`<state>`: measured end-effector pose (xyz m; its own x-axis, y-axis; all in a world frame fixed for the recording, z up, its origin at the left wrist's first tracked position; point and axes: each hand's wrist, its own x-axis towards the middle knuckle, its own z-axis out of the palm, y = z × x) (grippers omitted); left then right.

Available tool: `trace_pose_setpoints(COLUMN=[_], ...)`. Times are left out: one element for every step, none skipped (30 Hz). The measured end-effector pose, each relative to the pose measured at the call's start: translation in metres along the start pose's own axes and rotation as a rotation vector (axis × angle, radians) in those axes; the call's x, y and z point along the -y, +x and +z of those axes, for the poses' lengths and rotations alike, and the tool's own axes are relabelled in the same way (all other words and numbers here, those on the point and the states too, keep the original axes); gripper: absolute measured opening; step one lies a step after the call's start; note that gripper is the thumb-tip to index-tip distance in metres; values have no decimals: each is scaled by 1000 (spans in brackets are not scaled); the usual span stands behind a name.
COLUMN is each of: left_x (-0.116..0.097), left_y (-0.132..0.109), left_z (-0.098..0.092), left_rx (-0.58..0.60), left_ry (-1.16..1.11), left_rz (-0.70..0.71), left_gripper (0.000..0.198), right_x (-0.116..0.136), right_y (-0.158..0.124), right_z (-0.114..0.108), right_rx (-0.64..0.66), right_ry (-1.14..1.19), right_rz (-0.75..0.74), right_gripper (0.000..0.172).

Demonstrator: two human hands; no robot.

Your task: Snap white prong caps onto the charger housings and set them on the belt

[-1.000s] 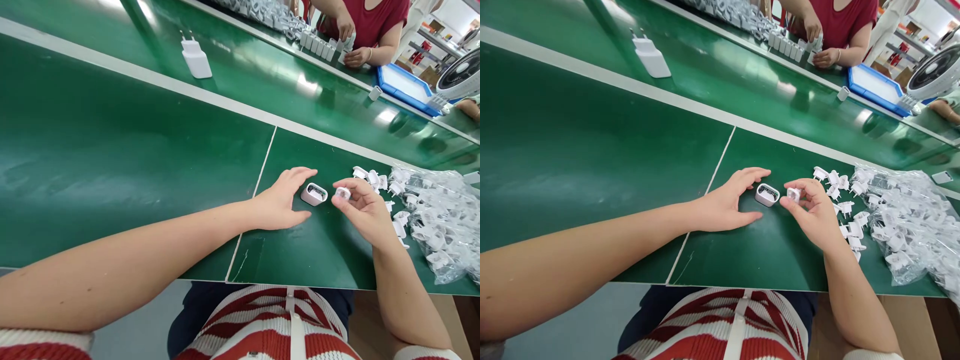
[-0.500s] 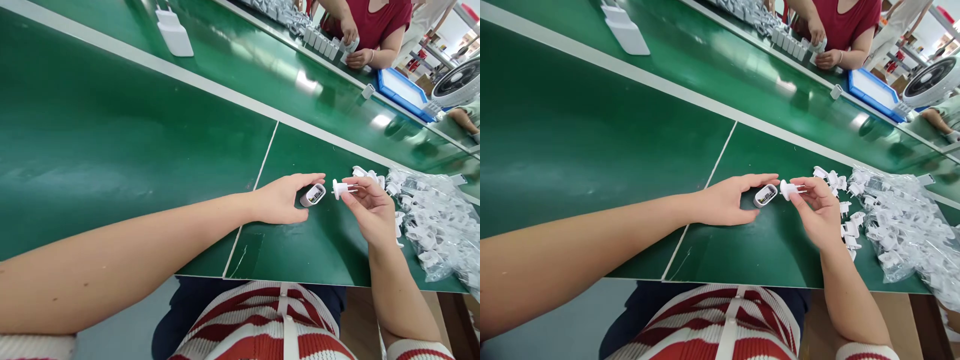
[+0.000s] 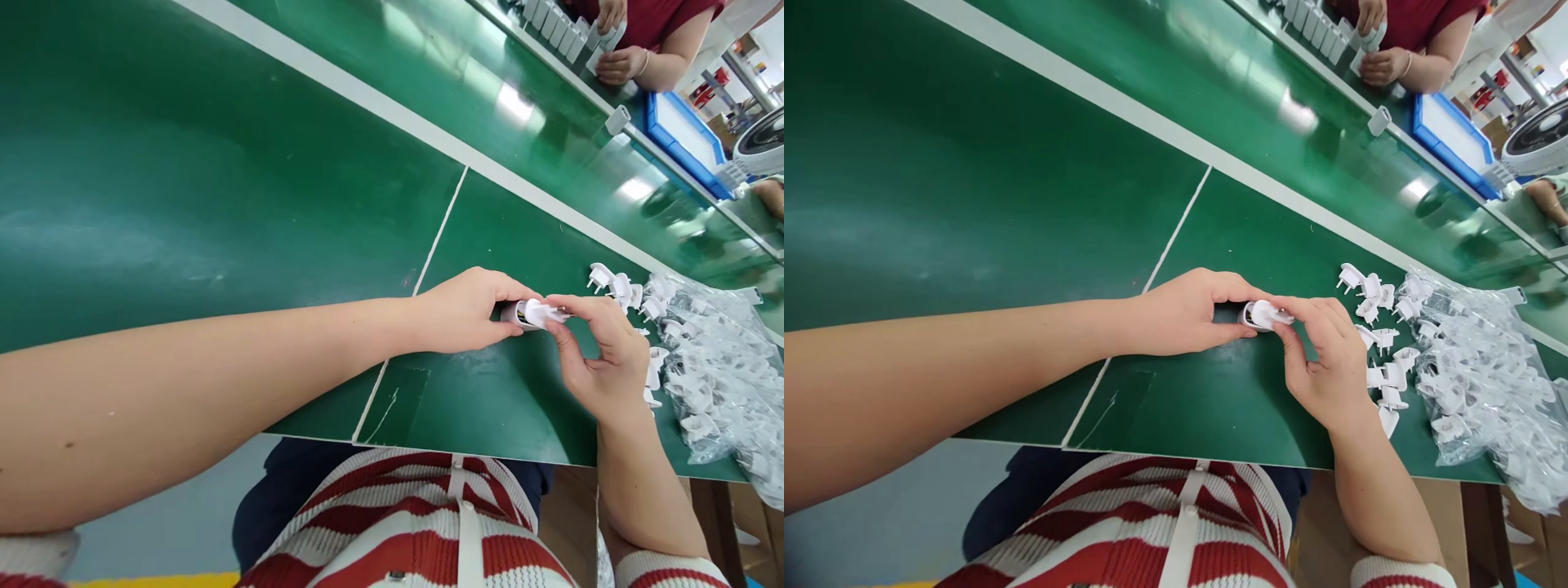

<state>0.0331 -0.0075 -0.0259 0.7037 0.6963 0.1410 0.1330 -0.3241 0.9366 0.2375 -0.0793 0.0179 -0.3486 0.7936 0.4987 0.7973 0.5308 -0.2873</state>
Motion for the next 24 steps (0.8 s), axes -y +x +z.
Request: trace_pose_setpoints(left_x=[0,0,0,0,0,-1,-1,-2,-2,-2,-2,-2,-2,-1,-1,-1,-1,-2,-2,-3,-3,-4,-4,-4], left_y=[0,0,1,1,1,1,1,2,2,2,2,3,3,3,3,4,4,4,4,5,5,5,5,4], left_z=[0,1,2,2,3,4,4,5,5,5,5,4,4,4,4,4,4,4,4,4,5,5,6,6], left_rx=[-10,-22,-31,-38,-47,-60,-78,-97,-115,-126,-126,-117,-112,-110,-112,-113,-114,-113,-111,-109,-110,-113,-119,-126], left_ry=[-23,-48,-68,-78,-73,-49,-14,23,53,70,74,69,61,56,54,57,62,66,69,73,77,82,88,94], left_rz=[-14,-31,-49,-62,-67,-60,-46,-30,-15,-5,-1,-1,-4,-6,-10,-16,-22,-27,-30,-30,-30,-28,-29,-33], left_gripper=[37,39,41,41,37,31,25,21,18,18,18,19,19,19,17,15,14,13,14,15,16,15,12,10], right_x=[0,1,1,0,0,-1,-1,-2,-2,-2,-2,-2,-2,-2,-1,-1,0,1,2,3,4,5,5,6], right_y=[0,1,1,1,1,1,2,2,3,4,5,6,8,10,11,12,13,13,13,12,11,10,8,7], right_z=[1,1,2,2,3,3,4,4,4,3,3,3,3,3,3,4,5,6,7,7,8,9,11,13], right_rx=[16,29,33,29,20,10,1,-4,-1,4,11,22,36,48,48,38,24,7,-5,-7,-3,-1,-9,-24], right_ry=[-14,-25,-30,-30,-26,-21,-14,-8,-5,-5,-6,-8,-9,-11,-12,-14,-20,-29,-41,-54,-66,-76,-81,-83], right_rz=[5,7,9,15,21,26,24,17,7,-5,-17,-27,-36,-41,-41,-34,-19,1,23,45,61,67,67,67], right_gripper=[29,26,24,21,19,18,18,19,20,21,22,22,22,22,22,21,20,20,20,20,21,21,21,20])
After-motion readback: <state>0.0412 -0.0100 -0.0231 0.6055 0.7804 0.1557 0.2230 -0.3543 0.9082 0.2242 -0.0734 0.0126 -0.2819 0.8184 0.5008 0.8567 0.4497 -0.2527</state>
